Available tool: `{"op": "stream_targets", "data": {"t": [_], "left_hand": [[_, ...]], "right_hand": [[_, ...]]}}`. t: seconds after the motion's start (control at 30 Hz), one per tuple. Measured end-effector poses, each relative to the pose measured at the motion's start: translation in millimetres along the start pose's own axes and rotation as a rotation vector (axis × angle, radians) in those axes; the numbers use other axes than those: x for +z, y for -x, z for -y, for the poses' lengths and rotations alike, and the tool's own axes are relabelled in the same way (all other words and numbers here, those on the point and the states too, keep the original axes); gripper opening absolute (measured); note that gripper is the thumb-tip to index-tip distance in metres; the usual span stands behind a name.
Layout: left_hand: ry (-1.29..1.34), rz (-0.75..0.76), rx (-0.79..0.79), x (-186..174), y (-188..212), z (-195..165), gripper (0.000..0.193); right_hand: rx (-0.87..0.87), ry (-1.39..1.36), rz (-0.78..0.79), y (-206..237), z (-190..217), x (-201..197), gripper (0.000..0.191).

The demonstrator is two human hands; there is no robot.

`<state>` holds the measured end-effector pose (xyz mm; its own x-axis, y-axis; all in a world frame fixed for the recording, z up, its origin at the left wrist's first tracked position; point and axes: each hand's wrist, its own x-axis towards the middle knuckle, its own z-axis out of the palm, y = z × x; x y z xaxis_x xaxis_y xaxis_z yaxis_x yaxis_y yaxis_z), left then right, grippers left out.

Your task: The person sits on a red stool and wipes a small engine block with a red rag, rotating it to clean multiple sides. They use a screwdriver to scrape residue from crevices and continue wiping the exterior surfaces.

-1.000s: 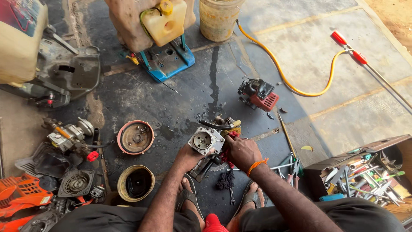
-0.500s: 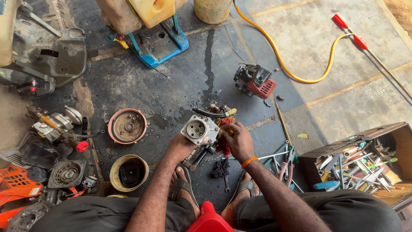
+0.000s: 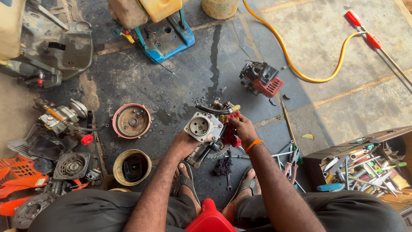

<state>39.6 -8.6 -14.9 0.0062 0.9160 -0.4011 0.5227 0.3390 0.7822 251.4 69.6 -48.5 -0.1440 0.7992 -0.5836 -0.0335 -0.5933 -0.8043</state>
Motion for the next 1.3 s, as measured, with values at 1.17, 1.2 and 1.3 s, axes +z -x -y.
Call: {"op": "stream_targets", "data": {"t": [1.17,1.2,1.3], "left_hand": [[0.055,-0.038,0.008,5,-2,3,0.085],[0.053,-0.065,0.016,6,-3,4,0.085],[0.062,-0.008,-0.014,9,-3,8,0.081]], "right_hand": [[-0.107,0.311,-0.027,44,1,-41,0.031],[-0.181,0.278,-0.110,44,8,-43,0.032],[-0.325,0.038,0.004,41,31,-37,0.039]]}}
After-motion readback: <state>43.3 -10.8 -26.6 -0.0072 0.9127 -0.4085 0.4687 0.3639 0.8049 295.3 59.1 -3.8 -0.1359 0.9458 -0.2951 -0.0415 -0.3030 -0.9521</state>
